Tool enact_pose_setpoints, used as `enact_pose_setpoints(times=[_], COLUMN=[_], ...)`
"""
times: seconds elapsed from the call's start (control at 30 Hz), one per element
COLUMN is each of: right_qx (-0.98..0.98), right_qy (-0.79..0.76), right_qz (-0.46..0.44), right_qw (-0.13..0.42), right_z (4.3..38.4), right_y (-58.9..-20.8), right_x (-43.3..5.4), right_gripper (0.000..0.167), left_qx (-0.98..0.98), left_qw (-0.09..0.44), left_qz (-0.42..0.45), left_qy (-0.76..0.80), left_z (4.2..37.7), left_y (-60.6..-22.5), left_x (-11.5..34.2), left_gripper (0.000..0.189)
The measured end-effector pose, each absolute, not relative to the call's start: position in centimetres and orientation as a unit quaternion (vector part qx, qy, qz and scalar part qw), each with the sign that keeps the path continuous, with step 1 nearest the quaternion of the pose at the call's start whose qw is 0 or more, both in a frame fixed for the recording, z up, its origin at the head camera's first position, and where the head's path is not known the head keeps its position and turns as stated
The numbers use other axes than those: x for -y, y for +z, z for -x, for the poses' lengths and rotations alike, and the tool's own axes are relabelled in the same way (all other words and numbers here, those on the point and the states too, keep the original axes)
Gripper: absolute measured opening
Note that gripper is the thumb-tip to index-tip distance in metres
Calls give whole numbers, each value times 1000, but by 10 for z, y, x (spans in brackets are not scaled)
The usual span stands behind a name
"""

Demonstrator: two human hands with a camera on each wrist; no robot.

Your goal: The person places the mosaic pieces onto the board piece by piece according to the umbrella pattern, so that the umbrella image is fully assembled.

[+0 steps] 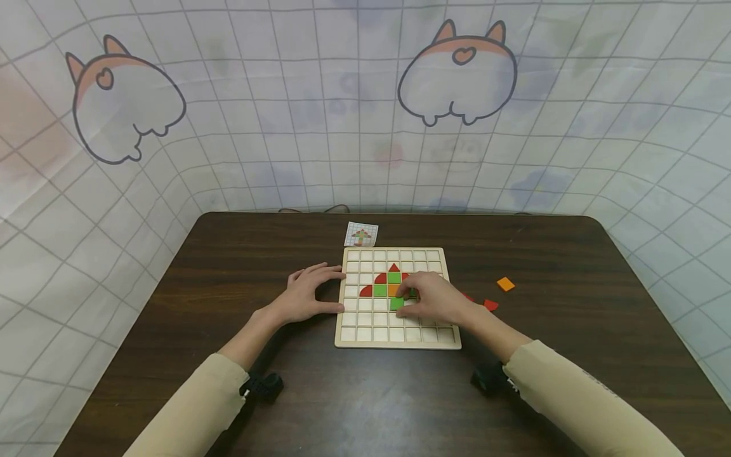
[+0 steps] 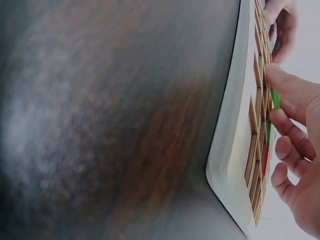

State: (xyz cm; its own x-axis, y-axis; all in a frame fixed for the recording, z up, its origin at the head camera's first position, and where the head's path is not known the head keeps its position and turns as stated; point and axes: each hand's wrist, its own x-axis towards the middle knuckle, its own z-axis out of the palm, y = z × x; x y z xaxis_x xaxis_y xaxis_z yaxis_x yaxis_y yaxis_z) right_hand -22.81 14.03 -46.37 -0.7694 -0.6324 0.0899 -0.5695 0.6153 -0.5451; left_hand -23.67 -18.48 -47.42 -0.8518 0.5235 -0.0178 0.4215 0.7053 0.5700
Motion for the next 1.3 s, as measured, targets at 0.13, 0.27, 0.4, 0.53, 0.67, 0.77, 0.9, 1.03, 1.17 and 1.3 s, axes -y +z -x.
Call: enact_pose_setpoints(times=[0.13, 0.27, 0.4, 0.53, 0.67, 0.77, 0.9, 1.03, 1.17, 1.3], right_qx=[-899, -895, -890, -886, -883, -881, -875, -874, -878, -881], right_qy=[-279, -281, -288, -295, -302, -313, -330, -341, -351, -357], right_qz=[333, 343, 351, 355, 354, 349, 346, 337, 316, 300], right_qw=[56, 52, 50, 50, 55, 63, 70, 75, 79, 77], right_z=[228, 228, 228, 229, 229, 229, 231, 230, 227, 223], right_y=[-464, -464, -464, -465, -464, -462, -461, -462, -462, -459], right_x=[-139, -140, -140, -140, -142, -146, -154, -168, -185, -202], right_gripper=[28, 24, 17, 16, 16, 14, 13, 12, 12, 12], left_qx=[-919, -919, -919, -919, -918, -917, -919, -919, -919, -920], left_qw=[88, 88, 89, 89, 89, 88, 85, 88, 92, 91], left_qz=[-257, -256, -256, -256, -257, -259, -258, -258, -258, -256], left_qy=[286, 286, 286, 287, 290, 289, 286, 286, 282, 281], left_z=[236, 236, 236, 236, 236, 237, 237, 237, 237, 236], left_y=[-474, -474, -473, -473, -472, -473, -474, -473, -474, -473], left_x=[185, 186, 186, 187, 186, 186, 186, 185, 184, 184], left_gripper=[70, 70, 70, 70, 69, 70, 70, 70, 70, 70])
